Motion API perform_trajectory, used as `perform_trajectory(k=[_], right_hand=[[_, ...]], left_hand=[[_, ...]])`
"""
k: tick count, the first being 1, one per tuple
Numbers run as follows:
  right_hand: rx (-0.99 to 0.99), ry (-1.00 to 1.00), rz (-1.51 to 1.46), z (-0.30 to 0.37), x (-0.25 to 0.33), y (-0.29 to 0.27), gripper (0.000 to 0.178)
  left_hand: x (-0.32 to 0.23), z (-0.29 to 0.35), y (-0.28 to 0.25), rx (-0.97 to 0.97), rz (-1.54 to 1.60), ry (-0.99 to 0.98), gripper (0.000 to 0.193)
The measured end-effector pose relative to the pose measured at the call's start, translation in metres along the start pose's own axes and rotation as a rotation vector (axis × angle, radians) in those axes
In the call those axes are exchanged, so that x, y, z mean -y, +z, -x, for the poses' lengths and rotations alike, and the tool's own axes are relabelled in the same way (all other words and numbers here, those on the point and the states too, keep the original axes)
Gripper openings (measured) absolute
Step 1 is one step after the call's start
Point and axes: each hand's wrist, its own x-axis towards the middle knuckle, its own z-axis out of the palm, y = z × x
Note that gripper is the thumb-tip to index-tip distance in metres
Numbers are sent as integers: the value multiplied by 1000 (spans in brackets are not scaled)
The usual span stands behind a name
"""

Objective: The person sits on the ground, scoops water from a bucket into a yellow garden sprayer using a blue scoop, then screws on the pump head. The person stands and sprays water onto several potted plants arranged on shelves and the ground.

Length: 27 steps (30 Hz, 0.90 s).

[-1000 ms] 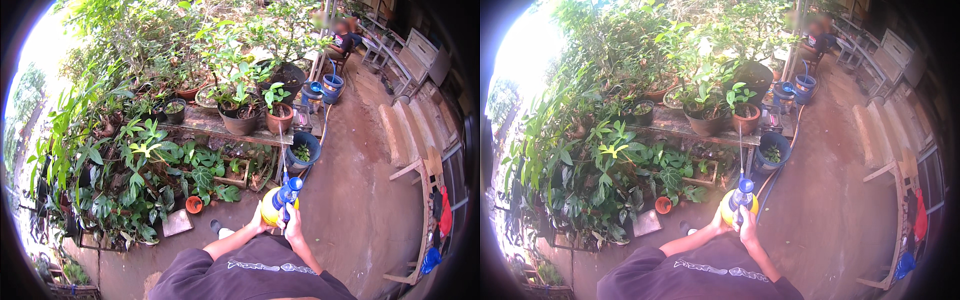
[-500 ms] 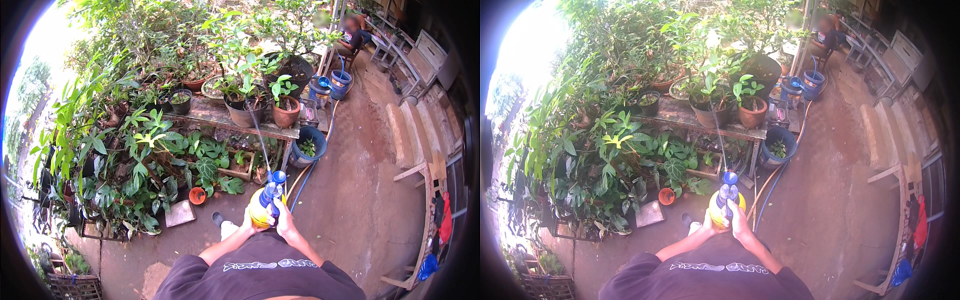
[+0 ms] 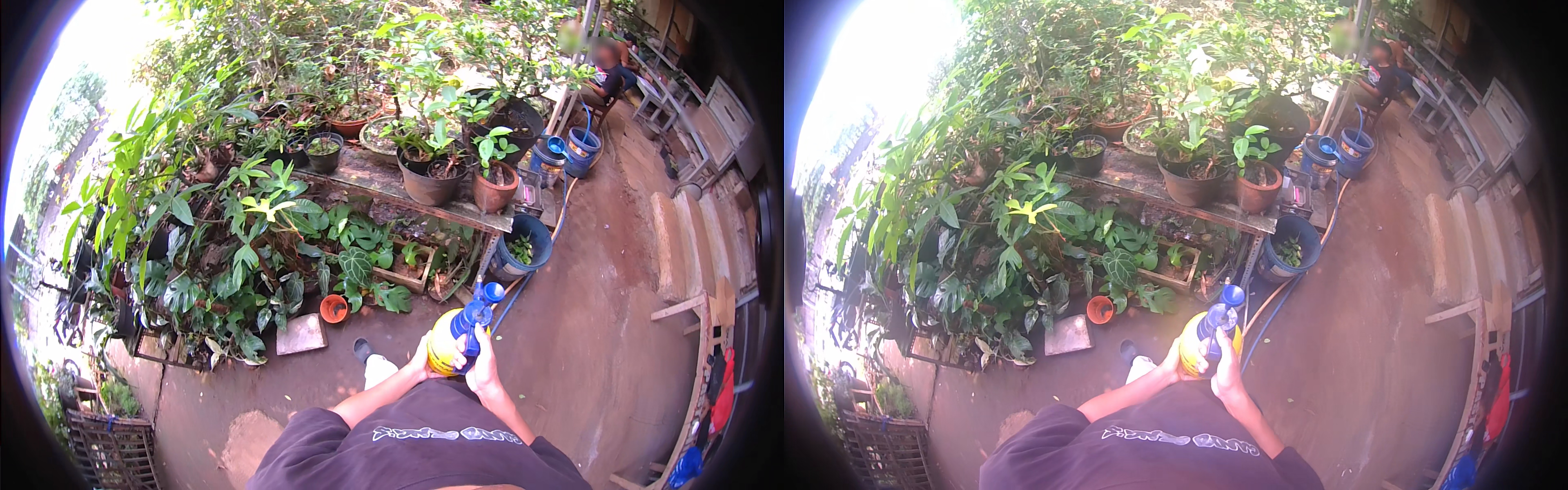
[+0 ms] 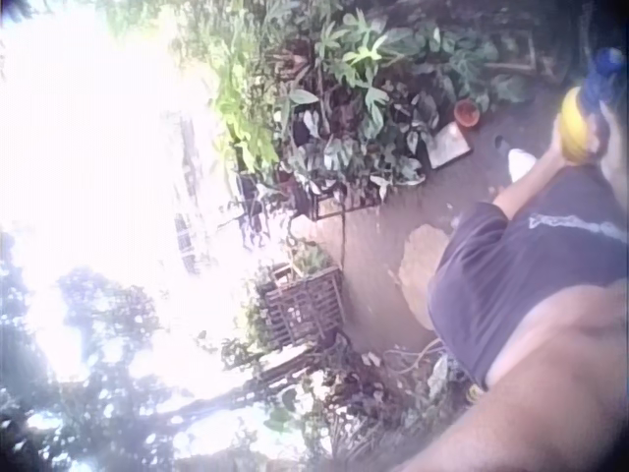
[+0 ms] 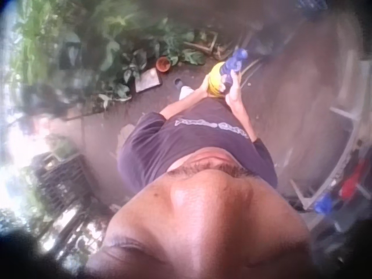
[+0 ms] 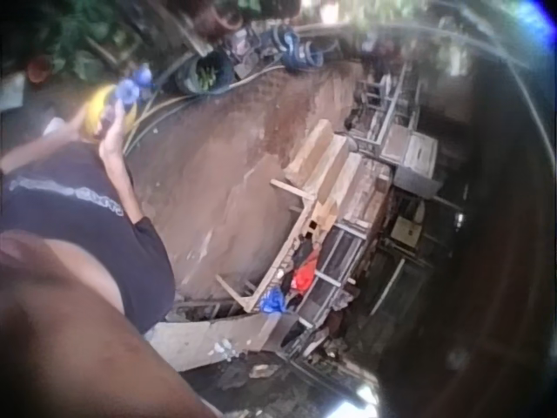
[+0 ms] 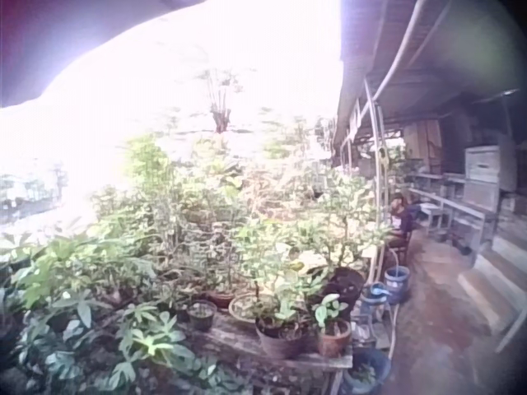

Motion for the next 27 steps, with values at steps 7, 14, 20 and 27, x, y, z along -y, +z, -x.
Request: perform_trajectory(k=[7,14,20,27], right_hand=[[294,343,214,-23,-4,9,54],[347,333,160,-16,-26,27,53],[466,445,279,-26,-21,50,52],[612,522,389,-36,-39,57,49]], left_hand=[[-16,38,37,-296,91,215,75],[-18,54,14,-373,23,254,78],[-22,65,37,-519,206,346,78],[-20,94,35,-468,396,531,70]])
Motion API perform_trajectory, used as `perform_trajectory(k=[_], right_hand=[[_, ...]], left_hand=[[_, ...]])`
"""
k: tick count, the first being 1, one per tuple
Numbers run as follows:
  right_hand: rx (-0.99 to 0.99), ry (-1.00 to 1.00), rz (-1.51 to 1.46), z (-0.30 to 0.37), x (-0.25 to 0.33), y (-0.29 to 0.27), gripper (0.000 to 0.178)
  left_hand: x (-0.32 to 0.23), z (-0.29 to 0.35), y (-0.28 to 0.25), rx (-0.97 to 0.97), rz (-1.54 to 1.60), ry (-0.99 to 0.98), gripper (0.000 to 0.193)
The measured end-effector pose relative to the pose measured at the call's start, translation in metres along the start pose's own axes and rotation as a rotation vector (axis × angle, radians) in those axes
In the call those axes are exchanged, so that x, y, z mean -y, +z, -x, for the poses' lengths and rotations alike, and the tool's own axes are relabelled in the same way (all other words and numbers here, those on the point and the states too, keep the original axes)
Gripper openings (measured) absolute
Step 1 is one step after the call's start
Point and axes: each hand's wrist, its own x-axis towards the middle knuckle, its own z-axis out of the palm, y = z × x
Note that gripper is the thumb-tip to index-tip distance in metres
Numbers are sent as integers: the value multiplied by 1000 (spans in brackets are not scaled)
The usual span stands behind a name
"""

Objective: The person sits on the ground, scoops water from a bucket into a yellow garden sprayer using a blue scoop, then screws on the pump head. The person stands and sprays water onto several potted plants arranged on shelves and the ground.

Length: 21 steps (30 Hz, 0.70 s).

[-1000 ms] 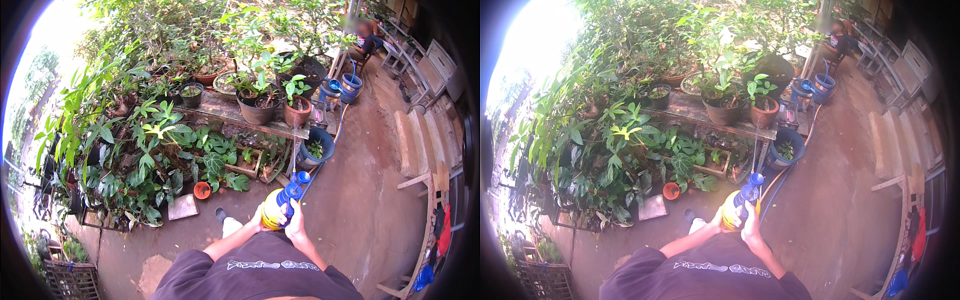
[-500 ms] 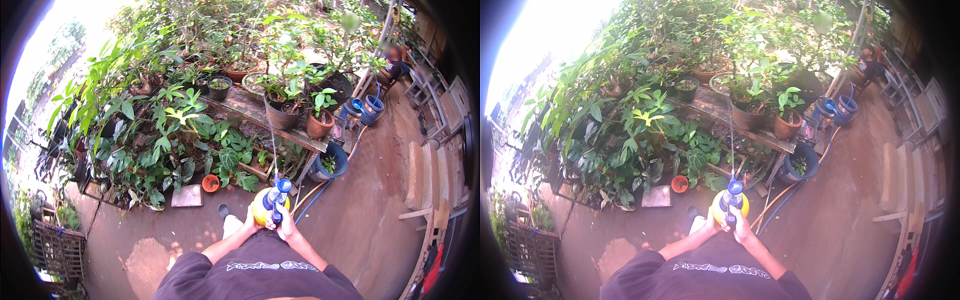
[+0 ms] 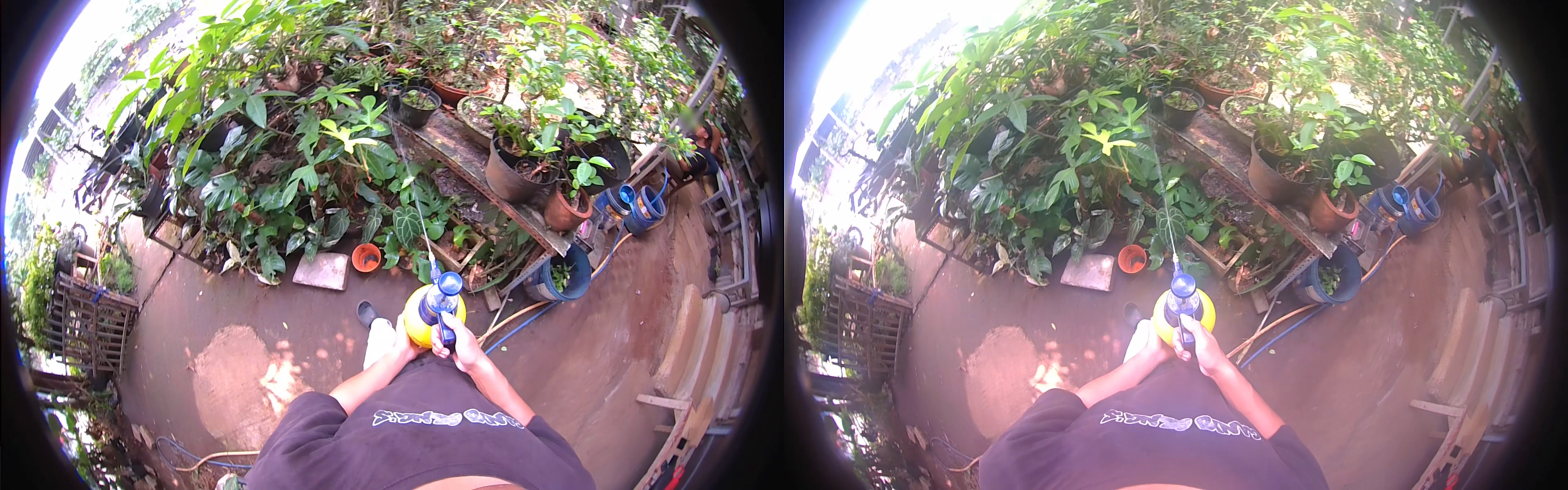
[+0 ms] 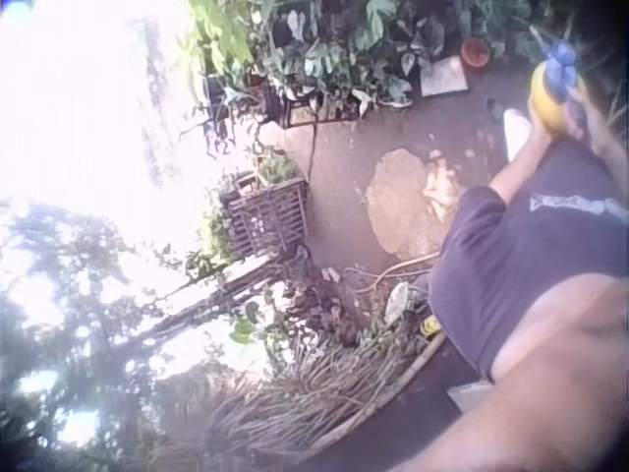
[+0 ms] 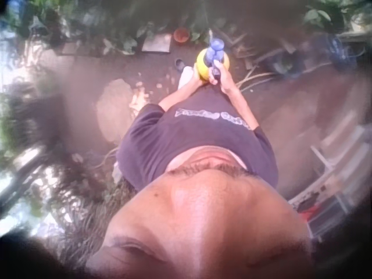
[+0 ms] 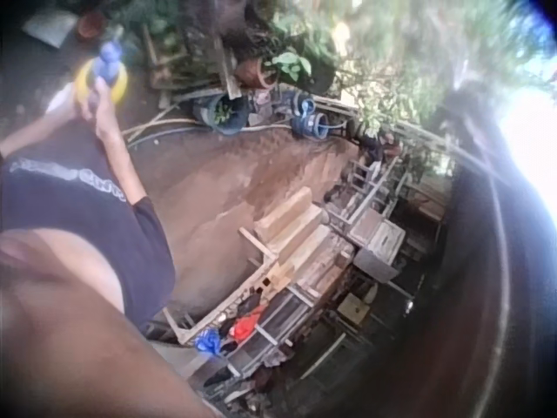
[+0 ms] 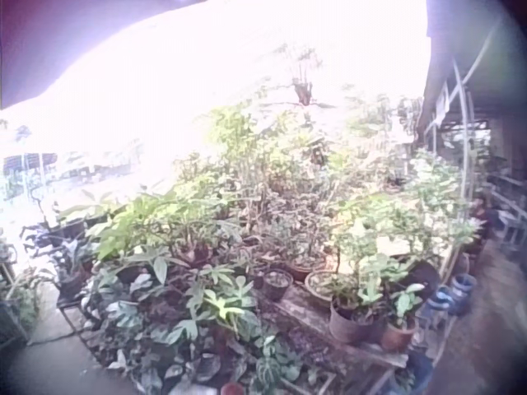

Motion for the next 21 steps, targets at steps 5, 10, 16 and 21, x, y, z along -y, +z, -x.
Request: perform_trajectory(k=[5,10,16,21], right_hand=[[149,145,93,-15,1,10,51],[263,219,228,-34,2,38,53],[309,320,246,-66,-14,77,52],[415,260,316,-85,-32,113,52]], left_hand=[[-4,9,-19,28,37,119,67],[-25,30,-22,38,152,226,62],[-48,71,-41,-19,238,267,60],[-84,95,-59,-50,300,443,59]])
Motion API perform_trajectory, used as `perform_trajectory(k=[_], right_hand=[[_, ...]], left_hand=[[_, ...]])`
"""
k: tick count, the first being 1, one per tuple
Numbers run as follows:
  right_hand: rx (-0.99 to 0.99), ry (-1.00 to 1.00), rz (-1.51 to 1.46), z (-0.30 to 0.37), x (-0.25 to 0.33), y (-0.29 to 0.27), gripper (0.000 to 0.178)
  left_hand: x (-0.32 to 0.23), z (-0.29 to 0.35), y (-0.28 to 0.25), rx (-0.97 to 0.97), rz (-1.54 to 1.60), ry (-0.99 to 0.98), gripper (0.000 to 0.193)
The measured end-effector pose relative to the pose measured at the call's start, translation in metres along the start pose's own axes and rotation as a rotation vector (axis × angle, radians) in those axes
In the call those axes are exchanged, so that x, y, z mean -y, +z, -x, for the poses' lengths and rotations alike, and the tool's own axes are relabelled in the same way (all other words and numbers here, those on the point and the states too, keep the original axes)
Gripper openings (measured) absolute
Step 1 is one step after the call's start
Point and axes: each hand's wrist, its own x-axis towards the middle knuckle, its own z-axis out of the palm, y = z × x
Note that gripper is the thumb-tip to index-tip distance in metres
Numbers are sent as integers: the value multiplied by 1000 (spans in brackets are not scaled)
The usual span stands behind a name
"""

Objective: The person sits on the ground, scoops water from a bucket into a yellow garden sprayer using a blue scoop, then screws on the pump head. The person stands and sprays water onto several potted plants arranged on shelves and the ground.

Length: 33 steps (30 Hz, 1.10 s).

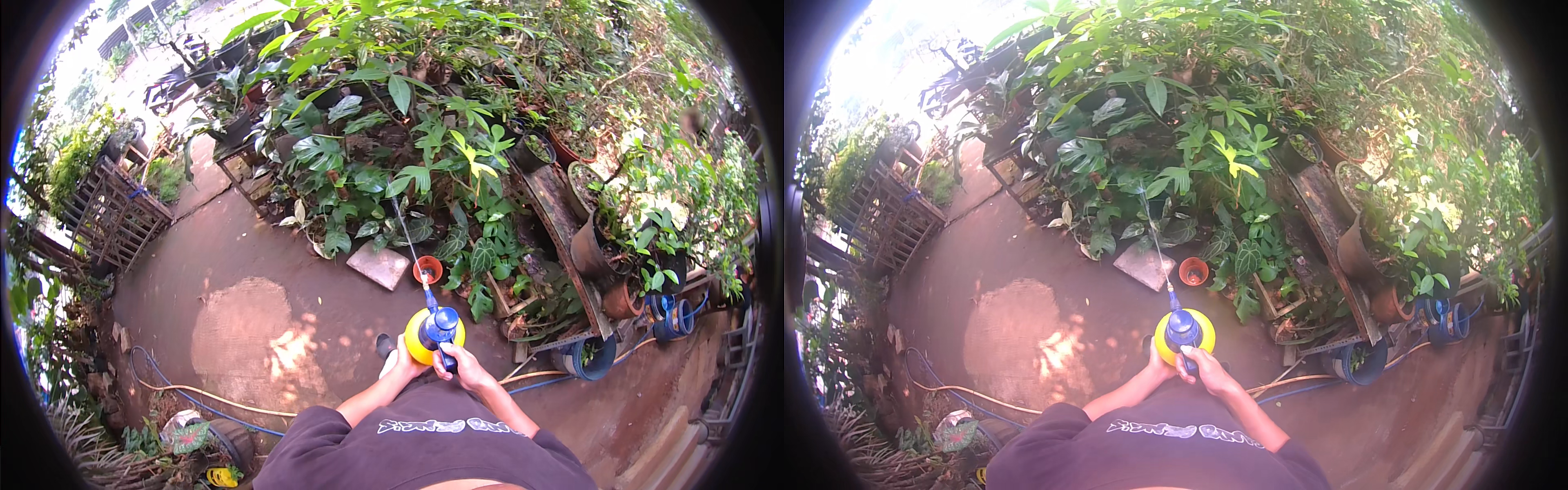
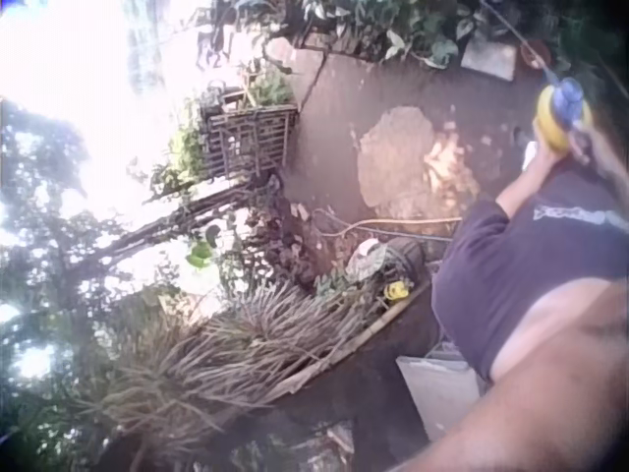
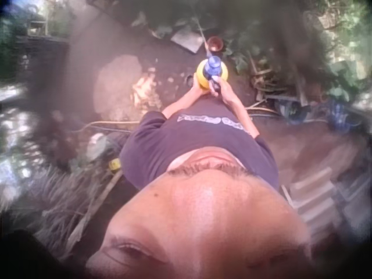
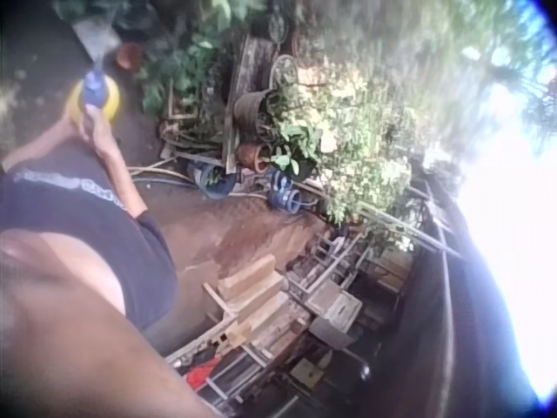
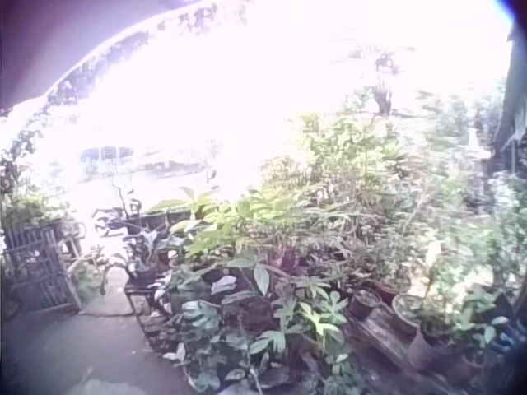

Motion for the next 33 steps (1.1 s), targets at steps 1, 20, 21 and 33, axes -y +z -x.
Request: perform_trajectory(k=[1,20,21,33], right_hand=[[-1,5,19,-7,3,7,51],[-47,146,35,-126,-1,88,44],[-51,136,39,-127,-4,89,44],[32,221,84,-113,-8,94,43]], left_hand=[[-9,2,1,-8,13,39,59],[-107,15,-62,-113,147,1,72],[-113,21,-50,-232,135,-8,72],[-90,48,-58,-90,147,91,62]])
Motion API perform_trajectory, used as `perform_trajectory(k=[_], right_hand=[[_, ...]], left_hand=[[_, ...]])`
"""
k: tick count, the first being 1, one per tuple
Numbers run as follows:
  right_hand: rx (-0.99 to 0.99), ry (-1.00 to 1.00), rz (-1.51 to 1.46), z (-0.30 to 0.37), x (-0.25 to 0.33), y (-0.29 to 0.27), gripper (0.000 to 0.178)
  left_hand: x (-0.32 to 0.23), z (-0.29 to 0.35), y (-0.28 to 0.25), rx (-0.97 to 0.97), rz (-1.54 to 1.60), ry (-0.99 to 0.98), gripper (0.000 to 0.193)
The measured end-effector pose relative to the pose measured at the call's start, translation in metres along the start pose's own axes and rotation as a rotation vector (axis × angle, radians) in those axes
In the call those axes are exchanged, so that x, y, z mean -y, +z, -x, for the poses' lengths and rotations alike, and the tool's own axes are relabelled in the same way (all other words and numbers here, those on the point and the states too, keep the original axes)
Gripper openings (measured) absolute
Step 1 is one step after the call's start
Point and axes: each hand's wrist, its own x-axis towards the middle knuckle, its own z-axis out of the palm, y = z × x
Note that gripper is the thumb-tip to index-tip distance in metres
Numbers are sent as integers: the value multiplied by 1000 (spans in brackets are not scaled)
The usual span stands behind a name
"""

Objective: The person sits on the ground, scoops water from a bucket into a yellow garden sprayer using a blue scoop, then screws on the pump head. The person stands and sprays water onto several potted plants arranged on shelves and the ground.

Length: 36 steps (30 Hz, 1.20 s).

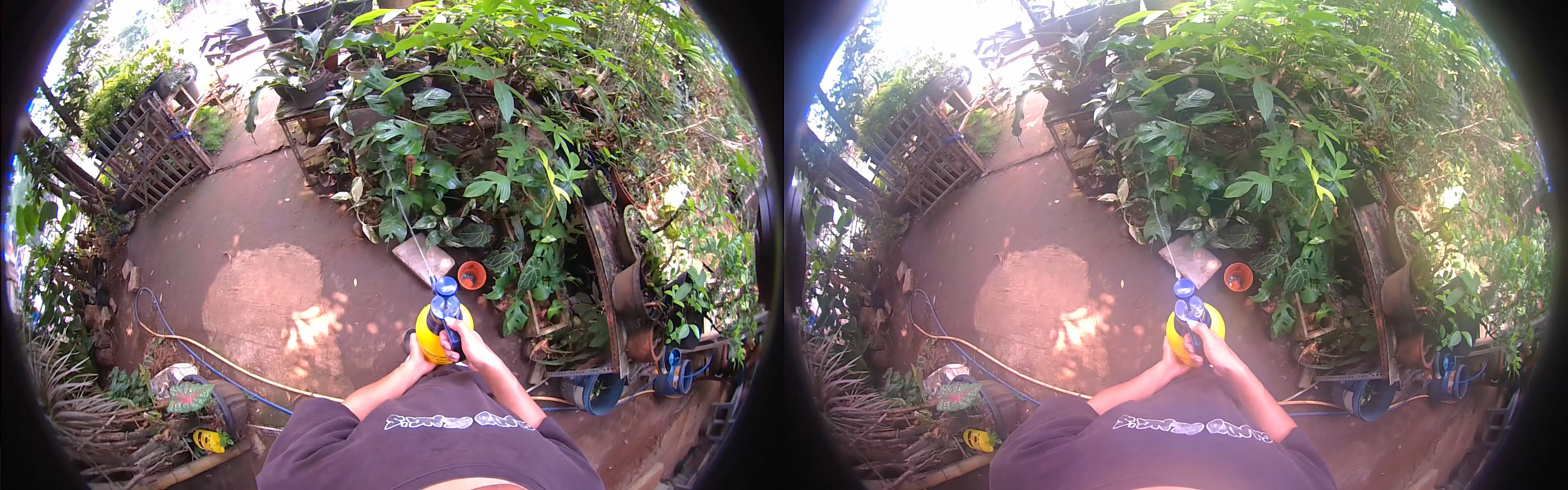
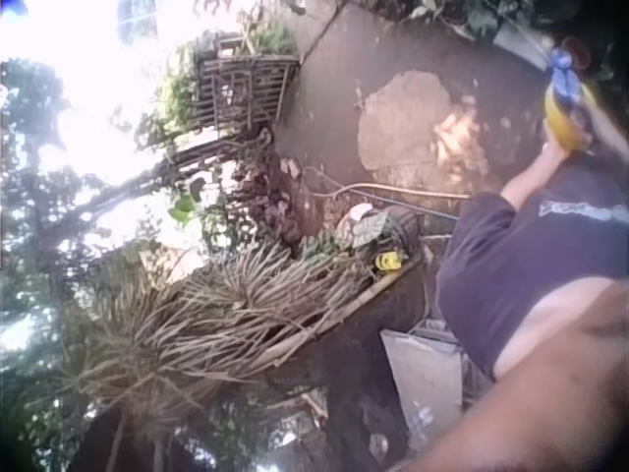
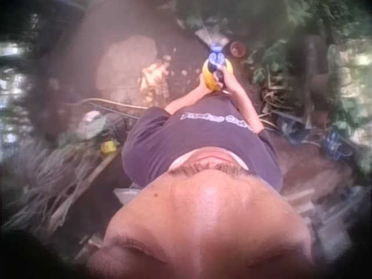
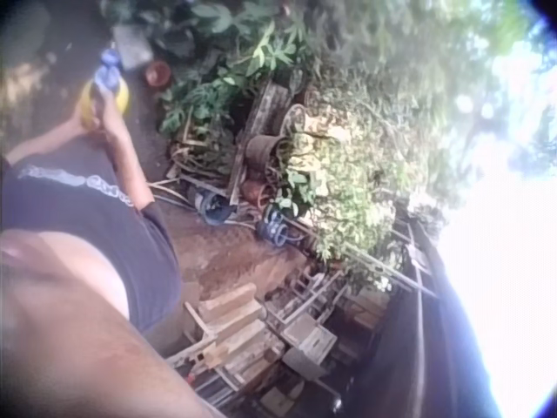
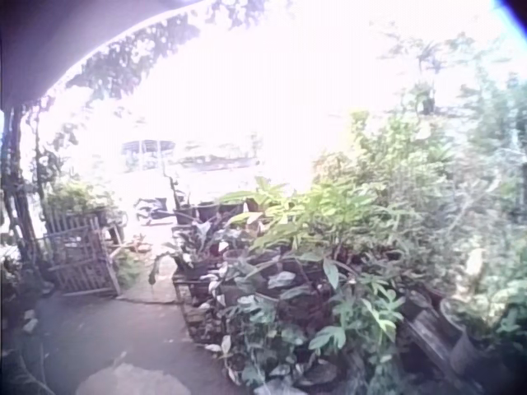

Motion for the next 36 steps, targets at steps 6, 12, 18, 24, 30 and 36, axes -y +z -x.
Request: perform_trajectory(k=[6,12,18,24,30,36], right_hand=[[30,71,45,19,-6,-2,43],[88,96,-3,37,-35,-16,44],[62,157,-61,50,-54,-18,45],[36,170,-84,50,-55,-16,45],[59,172,-99,53,-61,-13,46],[51,141,-123,59,-70,-13,45]], left_hand=[[24,26,16,-88,-1,50,60],[59,41,0,-153,35,20,45],[87,56,-13,-265,20,122,37],[91,58,-21,-213,12,161,33],[93,63,-31,-255,-37,167,37],[94,62,-34,-222,-61,141,39]])
